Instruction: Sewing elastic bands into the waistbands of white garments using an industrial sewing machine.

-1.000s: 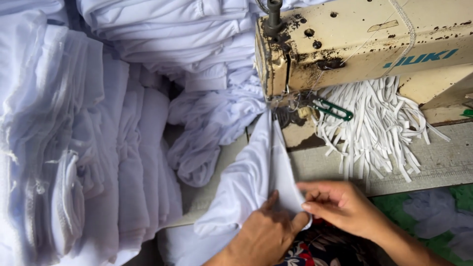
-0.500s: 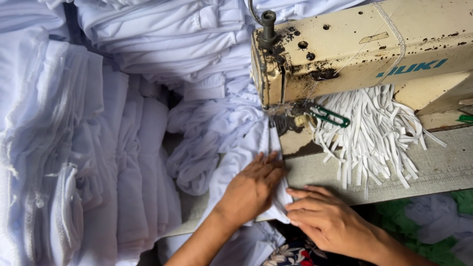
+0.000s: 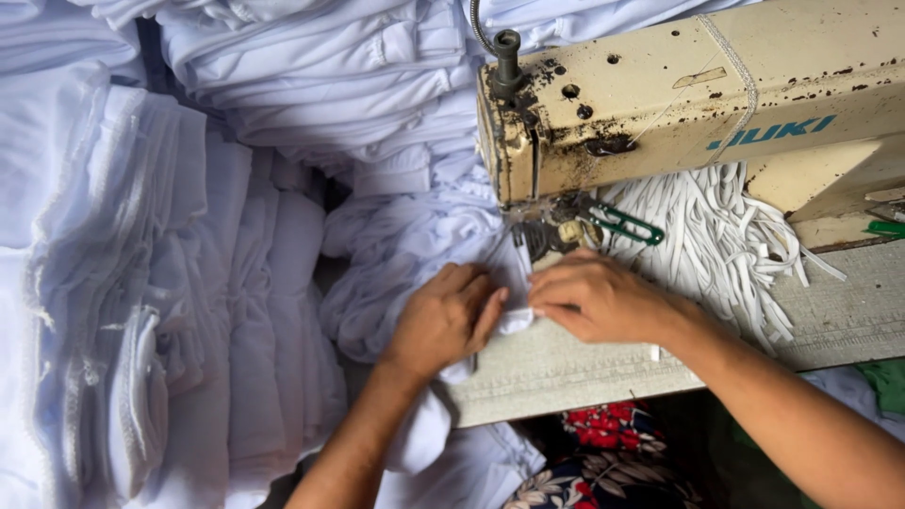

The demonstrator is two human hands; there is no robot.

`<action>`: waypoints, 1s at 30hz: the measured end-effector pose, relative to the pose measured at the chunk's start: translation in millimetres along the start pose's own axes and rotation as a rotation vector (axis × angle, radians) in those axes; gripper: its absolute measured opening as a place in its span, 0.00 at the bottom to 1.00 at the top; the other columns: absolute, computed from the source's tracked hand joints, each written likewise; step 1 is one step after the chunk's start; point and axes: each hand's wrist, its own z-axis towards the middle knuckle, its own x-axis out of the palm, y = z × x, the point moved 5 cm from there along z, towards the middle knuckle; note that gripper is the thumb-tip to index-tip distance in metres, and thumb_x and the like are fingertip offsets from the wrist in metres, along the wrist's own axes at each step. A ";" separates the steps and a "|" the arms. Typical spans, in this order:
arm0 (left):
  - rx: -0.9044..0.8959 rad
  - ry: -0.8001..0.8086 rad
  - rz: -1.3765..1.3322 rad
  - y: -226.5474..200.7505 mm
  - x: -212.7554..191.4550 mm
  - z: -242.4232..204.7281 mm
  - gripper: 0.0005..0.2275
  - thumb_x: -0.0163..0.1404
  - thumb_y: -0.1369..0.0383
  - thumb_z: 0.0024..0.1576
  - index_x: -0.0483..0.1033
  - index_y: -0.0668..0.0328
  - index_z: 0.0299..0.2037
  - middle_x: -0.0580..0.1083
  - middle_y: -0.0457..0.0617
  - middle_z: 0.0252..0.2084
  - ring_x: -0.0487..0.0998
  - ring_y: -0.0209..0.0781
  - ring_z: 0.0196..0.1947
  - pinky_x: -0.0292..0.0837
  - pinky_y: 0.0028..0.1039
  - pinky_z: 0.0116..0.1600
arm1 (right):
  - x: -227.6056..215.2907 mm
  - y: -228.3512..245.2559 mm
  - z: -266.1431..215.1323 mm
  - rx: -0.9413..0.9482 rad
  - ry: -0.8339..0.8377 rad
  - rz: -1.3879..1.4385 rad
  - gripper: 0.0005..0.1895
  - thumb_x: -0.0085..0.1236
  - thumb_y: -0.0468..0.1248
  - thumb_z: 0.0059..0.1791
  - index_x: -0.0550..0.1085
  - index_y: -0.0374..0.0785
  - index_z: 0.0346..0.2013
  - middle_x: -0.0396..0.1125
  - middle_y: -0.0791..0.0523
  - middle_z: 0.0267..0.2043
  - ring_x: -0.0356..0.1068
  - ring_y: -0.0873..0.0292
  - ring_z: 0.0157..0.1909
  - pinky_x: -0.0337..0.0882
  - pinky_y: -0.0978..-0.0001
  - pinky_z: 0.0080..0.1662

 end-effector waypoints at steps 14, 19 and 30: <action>0.298 0.451 -0.287 -114.3 -51.5 -25.9 0.21 0.35 0.57 0.72 0.76 0.57 0.33 0.76 0.50 0.34 0.77 0.49 0.30 0.58 0.37 0.41 | 6.5 116.5 -65.4 0.023 -0.027 0.069 0.11 0.51 0.35 0.51 0.78 0.31 0.40 0.64 0.42 0.64 0.61 0.39 0.68 0.63 0.49 0.66; -0.053 0.190 0.192 -54.6 15.8 -8.2 0.05 0.47 0.68 0.52 0.71 0.57 0.36 0.71 0.50 0.30 0.73 0.51 0.29 0.65 0.40 0.40 | 3.5 112.3 -66.7 0.128 -0.092 0.078 0.08 0.53 0.36 0.51 0.78 0.37 0.39 0.76 0.56 0.44 0.71 0.50 0.61 0.63 0.50 0.64; 0.076 0.207 -0.192 -60.5 16.1 -23.9 0.23 0.46 0.76 0.53 0.69 0.72 0.62 0.73 0.64 0.61 0.73 0.58 0.64 0.63 0.43 0.70 | 30.0 109.8 -83.5 0.247 -0.022 0.050 0.06 0.51 0.38 0.52 0.76 0.45 0.35 0.73 0.58 0.43 0.61 0.49 0.71 0.48 0.40 0.68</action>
